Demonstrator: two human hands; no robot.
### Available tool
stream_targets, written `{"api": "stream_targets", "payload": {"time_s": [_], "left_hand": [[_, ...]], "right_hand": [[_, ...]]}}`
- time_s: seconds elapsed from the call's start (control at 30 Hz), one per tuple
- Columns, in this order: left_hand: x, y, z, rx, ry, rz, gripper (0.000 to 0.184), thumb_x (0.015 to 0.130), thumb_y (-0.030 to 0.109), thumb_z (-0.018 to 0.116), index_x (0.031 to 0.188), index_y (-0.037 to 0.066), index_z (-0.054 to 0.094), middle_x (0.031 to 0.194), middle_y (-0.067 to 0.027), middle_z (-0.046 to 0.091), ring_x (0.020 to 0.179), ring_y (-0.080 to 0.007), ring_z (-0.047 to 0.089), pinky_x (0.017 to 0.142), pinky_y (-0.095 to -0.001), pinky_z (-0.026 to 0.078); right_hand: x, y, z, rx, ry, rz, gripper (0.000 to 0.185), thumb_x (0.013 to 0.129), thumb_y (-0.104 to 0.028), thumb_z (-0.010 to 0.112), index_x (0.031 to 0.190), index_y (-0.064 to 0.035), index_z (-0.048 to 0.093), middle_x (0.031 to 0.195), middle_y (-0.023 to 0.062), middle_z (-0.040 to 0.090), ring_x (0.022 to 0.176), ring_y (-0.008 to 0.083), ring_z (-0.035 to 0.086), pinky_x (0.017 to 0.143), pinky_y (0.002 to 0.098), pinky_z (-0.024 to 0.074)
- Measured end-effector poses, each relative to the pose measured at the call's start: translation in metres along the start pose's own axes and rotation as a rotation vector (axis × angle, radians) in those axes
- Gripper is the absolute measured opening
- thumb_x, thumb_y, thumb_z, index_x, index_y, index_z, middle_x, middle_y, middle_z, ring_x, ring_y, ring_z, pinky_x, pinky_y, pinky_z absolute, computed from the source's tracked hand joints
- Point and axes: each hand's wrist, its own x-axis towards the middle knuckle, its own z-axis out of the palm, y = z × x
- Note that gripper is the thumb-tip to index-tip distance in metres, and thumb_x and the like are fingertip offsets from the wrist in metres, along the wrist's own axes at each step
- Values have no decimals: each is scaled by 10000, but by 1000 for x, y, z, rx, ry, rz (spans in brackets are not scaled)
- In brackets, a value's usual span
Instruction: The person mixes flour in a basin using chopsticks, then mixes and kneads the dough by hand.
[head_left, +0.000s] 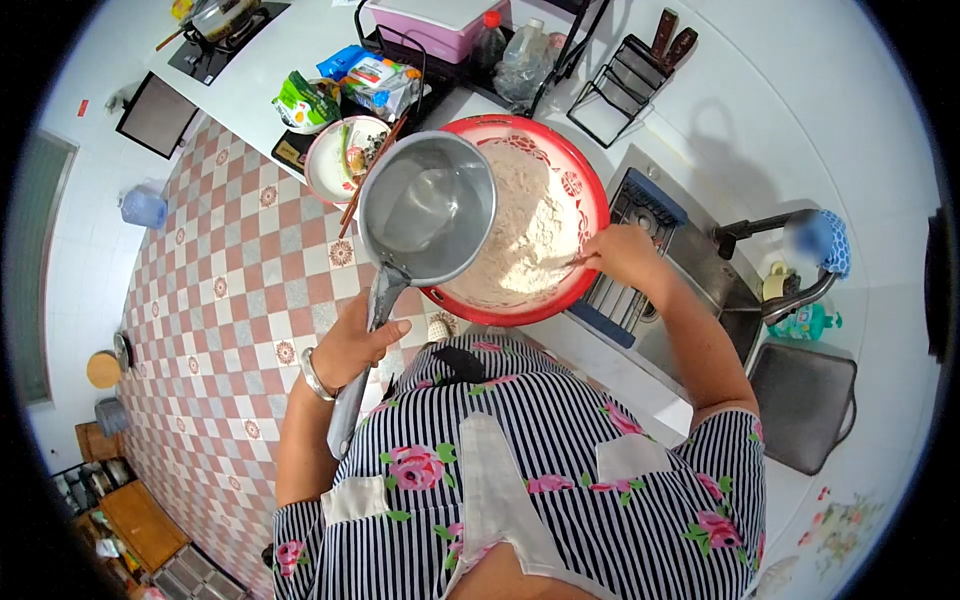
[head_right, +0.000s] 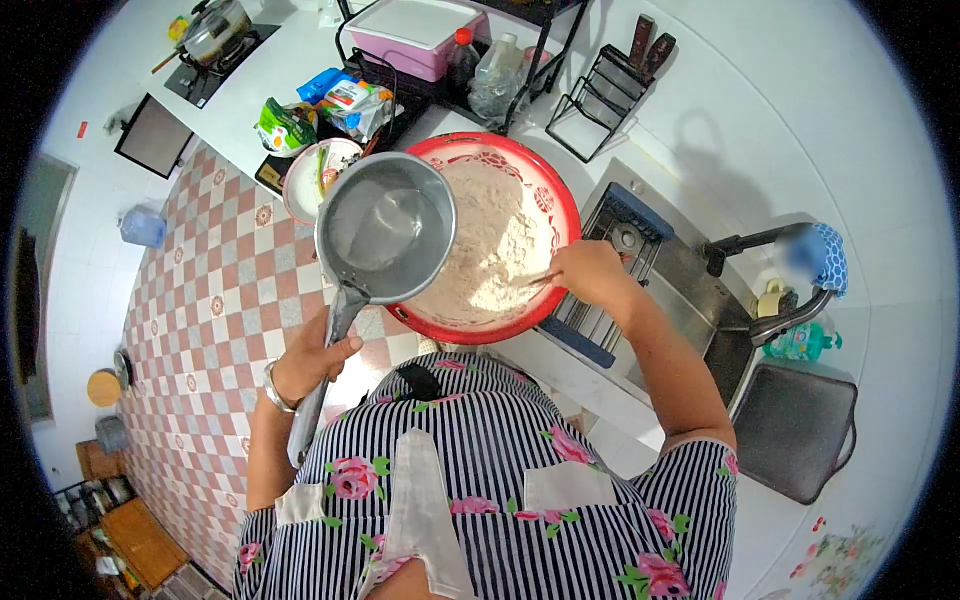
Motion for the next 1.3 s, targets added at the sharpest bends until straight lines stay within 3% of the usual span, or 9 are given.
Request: {"api": "stream_targets", "payload": {"time_s": [0.1, 0.33, 0.5, 0.63, 0.83, 0.93, 1.13, 1.23, 1.3], "left_hand": [[0, 5, 4, 39, -9, -7, 528, 825, 406, 716, 1058, 12, 452, 665, 18, 454, 500, -67, 425, 440, -220, 372], [-1, 13, 8, 110, -77, 26, 565, 832, 412, 698, 1119, 2, 437, 682, 3, 469, 506, -76, 451, 453, -231, 400], [6, 5, 9, 142, -94, 67, 568, 837, 404, 687, 1135, 0, 423, 703, -10, 465, 512, -80, 459, 453, -235, 409], [7, 11, 9, 156, -97, 121, 566, 840, 399, 686, 1142, 2, 419, 706, -8, 465, 513, -82, 460, 456, -235, 410], [5, 15, 10, 178, -19, 30, 513, 847, 380, 689, 1110, 18, 437, 676, 8, 460, 505, -79, 453, 453, -232, 403], [6, 12, 7, 95, -18, 53, 491, 849, 377, 693, 1075, 17, 446, 652, 15, 455, 500, -71, 445, 442, -230, 387], [4, 13, 3, 36, -9, 70, 473, 854, 366, 695, 1047, 14, 446, 653, 22, 454, 488, -66, 433, 427, -223, 367], [4, 8, -2, 13, -27, 64, 719, 850, 370, 689, 1365, -1, 349, 711, 4, 468, 512, -72, 441, 453, -221, 397], [3, 9, -3, 6, -27, 56, 727, 849, 369, 690, 1366, -4, 342, 702, 9, 459, 510, -69, 436, 450, -220, 391]], "right_hand": [[17, -11, 31, -76, 16, -67, 199, 821, -331, 632, 912, -175, 716, 907, 59, 692, 858, 263, 665, 704, 406, 525], [24, -20, 5, 84, 165, 207, 200, 872, -327, 586, 928, -179, 708, 876, 55, 691, 805, 249, 670, 670, 401, 532], [43, -30, 42, 45, 435, 263, 192, 847, -294, 599, 869, -135, 703, 803, 142, 675, 757, 295, 673, 631, 424, 535], [26, -38, 53, -2, 210, 133, 177, 827, -241, 599, 838, -102, 709, 782, 126, 689, 739, 294, 687, 628, 412, 548], [-16, -14, -9, -130, 209, 345, 175, 826, -145, 556, 818, -89, 723, 797, 127, 705, 751, 284, 704, 641, 408, 557], [-8, -29, 6, -199, 44, 355, 183, 825, -140, 553, 833, -81, 726, 812, 127, 708, 771, 271, 706, 650, 404, 557], [22, -71, 45, -51, 85, 105, 198, 815, -152, 549, 834, -56, 721, 847, 156, 703, 795, 278, 701, 654, 399, 551], [42, -87, 42, 2, 152, 110, 201, 818, -157, 543, 830, -63, 721, 840, 155, 700, 790, 286, 697, 653, 404, 547], [56, -80, 38, 20, 189, 191, 189, 815, -154, 545, 811, -78, 718, 818, 142, 697, 777, 292, 693, 653, 407, 543]]}}
